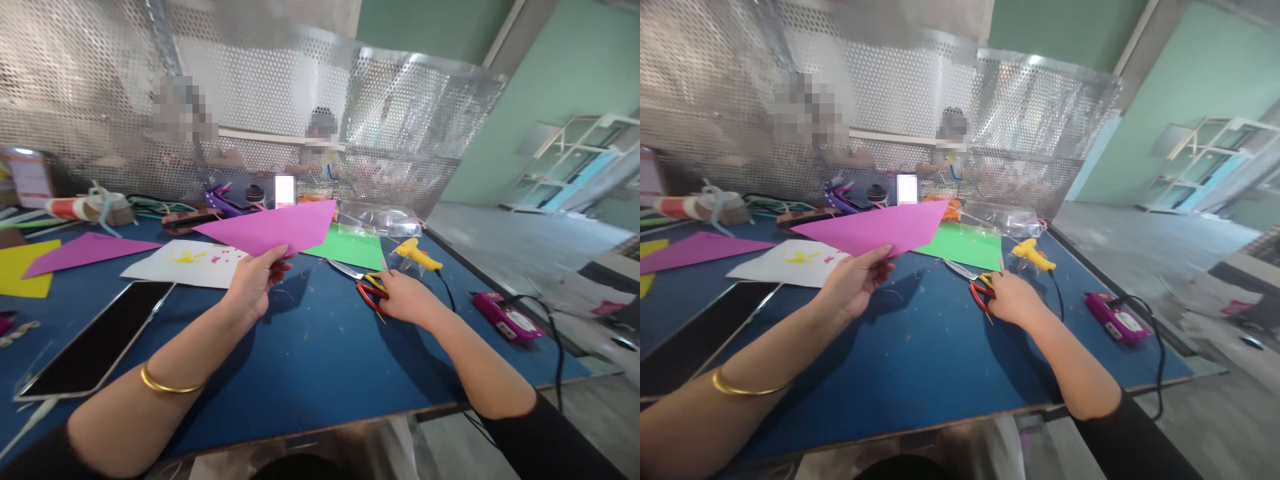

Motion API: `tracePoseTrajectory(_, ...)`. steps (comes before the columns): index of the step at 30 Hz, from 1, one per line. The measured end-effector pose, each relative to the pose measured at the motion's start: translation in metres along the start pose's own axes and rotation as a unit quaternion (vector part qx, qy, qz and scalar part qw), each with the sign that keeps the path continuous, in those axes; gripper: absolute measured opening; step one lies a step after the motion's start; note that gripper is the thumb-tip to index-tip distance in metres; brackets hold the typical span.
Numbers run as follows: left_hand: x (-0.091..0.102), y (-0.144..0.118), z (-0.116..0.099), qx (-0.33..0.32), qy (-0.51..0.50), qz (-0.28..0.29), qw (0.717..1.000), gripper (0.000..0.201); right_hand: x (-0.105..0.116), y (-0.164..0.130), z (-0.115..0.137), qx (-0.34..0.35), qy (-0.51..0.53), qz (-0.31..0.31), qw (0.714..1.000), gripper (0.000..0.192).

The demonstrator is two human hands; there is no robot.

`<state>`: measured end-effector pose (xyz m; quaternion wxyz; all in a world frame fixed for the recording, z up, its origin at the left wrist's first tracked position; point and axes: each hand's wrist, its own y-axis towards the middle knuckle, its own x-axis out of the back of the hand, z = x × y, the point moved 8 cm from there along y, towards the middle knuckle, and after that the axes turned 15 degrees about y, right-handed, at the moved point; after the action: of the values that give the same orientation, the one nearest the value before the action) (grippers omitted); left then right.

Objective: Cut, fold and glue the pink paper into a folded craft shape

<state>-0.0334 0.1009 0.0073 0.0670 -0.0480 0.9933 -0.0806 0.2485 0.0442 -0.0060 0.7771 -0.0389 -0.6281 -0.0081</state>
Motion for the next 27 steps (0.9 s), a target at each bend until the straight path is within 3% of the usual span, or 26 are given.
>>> tracePoseTrajectory(6, 0.000, 0.001, -0.004, -0.020, -0.024, 0.012, 0.999, 0.031, -0.003, 0.007, 0.000, 0.039, 0.030, -0.007, 0.999, 0.053)
tracePoseTrajectory(11, 0.000, -0.001, -0.012, -0.043, -0.052, 0.021, 0.998, 0.032, 0.006, -0.015, -0.001, 0.041, 0.118, -0.112, 0.986, 0.066)
tracePoseTrajectory(13, 0.001, -0.001, -0.014, -0.055, -0.060, 0.019, 0.997, 0.030, 0.011, -0.025, 0.002, 0.050, 0.211, -0.160, 0.963, 0.068)
tracePoseTrajectory(14, 0.002, -0.001, -0.016, -0.060, -0.062, 0.017, 0.996, 0.029, 0.013, -0.027, 0.004, 0.058, 0.318, -0.177, 0.930, 0.068)
tracePoseTrajectory(15, 0.002, -0.001, -0.017, -0.064, -0.064, 0.015, 0.996, 0.029, 0.014, -0.027, 0.007, 0.064, 0.456, -0.184, 0.868, 0.067)
tracePoseTrajectory(17, 0.002, -0.001, -0.018, -0.071, -0.063, 0.015, 0.995, 0.029, 0.008, -0.019, 0.019, 0.054, 0.720, -0.142, 0.678, 0.069)
tracePoseTrajectory(18, 0.001, -0.002, -0.018, -0.073, -0.061, 0.017, 0.995, 0.029, 0.006, -0.013, 0.031, 0.043, 0.758, -0.118, 0.640, 0.067)
tracePoseTrajectory(23, -0.006, -0.008, -0.012, -0.073, -0.033, 0.034, 0.996, 0.033, 0.006, 0.016, 0.082, 0.024, 0.813, -0.092, 0.575, 0.056)
tracePoseTrajectory(27, -0.013, -0.011, 0.000, -0.064, 0.005, 0.050, 0.997, 0.031, -0.005, 0.021, 0.097, 0.009, 0.834, -0.082, 0.545, 0.057)
